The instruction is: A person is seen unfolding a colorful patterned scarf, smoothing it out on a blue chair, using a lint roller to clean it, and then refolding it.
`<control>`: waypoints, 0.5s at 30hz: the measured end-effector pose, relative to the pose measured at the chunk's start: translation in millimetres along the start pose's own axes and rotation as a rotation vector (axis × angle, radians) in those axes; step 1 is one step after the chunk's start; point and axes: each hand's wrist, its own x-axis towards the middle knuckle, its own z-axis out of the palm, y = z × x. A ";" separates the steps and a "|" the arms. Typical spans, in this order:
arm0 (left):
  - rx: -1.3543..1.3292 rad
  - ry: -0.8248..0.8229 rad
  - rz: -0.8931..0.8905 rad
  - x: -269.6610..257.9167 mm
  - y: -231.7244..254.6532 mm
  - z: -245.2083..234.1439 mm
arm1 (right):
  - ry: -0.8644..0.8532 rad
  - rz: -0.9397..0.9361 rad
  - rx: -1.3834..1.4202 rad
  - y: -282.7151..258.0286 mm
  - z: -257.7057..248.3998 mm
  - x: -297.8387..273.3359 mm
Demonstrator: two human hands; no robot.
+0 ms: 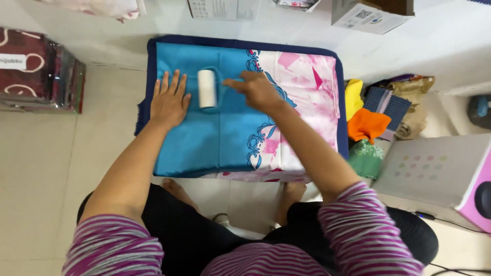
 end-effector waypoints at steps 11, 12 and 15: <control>-0.021 0.041 -0.022 -2.6 0.2 9.6 | -0.344 0.248 -0.247 137.9 -218.5 -185.3; -0.019 0.043 -0.022 -2.9 1.4 8.7 | -0.334 0.243 -0.331 156.4 -230.9 -210.8; -0.007 0.053 -0.026 -3.5 1.6 9.2 | -0.372 0.288 -0.438 167.2 -255.3 -215.3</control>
